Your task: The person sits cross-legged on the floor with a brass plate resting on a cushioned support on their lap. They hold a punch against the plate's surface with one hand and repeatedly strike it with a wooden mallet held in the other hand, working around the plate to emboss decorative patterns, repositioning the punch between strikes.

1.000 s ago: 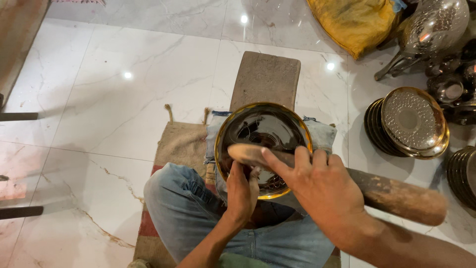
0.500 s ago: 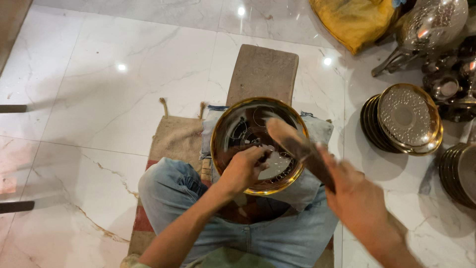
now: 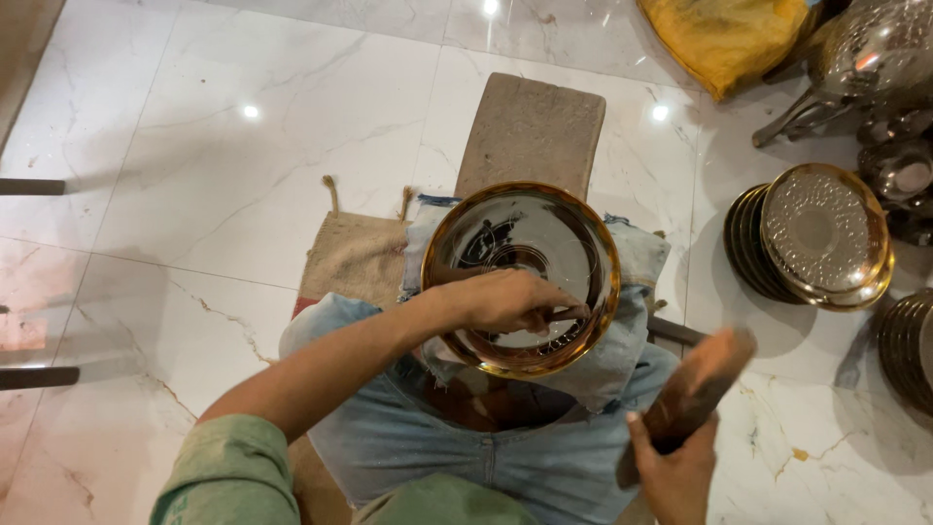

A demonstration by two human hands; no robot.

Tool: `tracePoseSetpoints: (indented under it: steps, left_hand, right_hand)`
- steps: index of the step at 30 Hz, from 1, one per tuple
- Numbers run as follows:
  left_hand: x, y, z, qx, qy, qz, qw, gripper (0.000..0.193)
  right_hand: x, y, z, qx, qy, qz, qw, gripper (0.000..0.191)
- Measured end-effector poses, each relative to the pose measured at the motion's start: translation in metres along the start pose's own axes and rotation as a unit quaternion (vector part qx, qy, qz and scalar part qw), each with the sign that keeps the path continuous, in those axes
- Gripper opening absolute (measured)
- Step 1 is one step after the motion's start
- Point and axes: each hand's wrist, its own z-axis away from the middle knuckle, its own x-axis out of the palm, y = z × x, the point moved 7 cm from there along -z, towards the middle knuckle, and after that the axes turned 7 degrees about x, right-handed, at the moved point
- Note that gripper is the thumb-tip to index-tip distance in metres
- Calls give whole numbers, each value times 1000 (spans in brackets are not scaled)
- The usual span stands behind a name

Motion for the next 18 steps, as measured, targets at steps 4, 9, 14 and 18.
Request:
tracePoseSetpoints:
  steps: [4, 9, 14, 18]
  left_hand:
    - [3, -2, -9, 63, -25, -67, 995, 54]
    - [8, -5, -9, 88, -28, -58, 994, 52]
    - [8, 0, -9, 126, -28, -58, 990, 50]
    - [4, -4, -2, 103, 55, -50, 992, 55]
  right_hand:
    - [-17, 12, -3, 145, -37, 88, 985, 92]
    - [-3, 7, 0, 50, -42, -211, 975, 101]
    - [15, 5, 2, 6, -24, 233, 972, 91]
    - [2, -42, -13, -113, 32, 149, 982, 88]
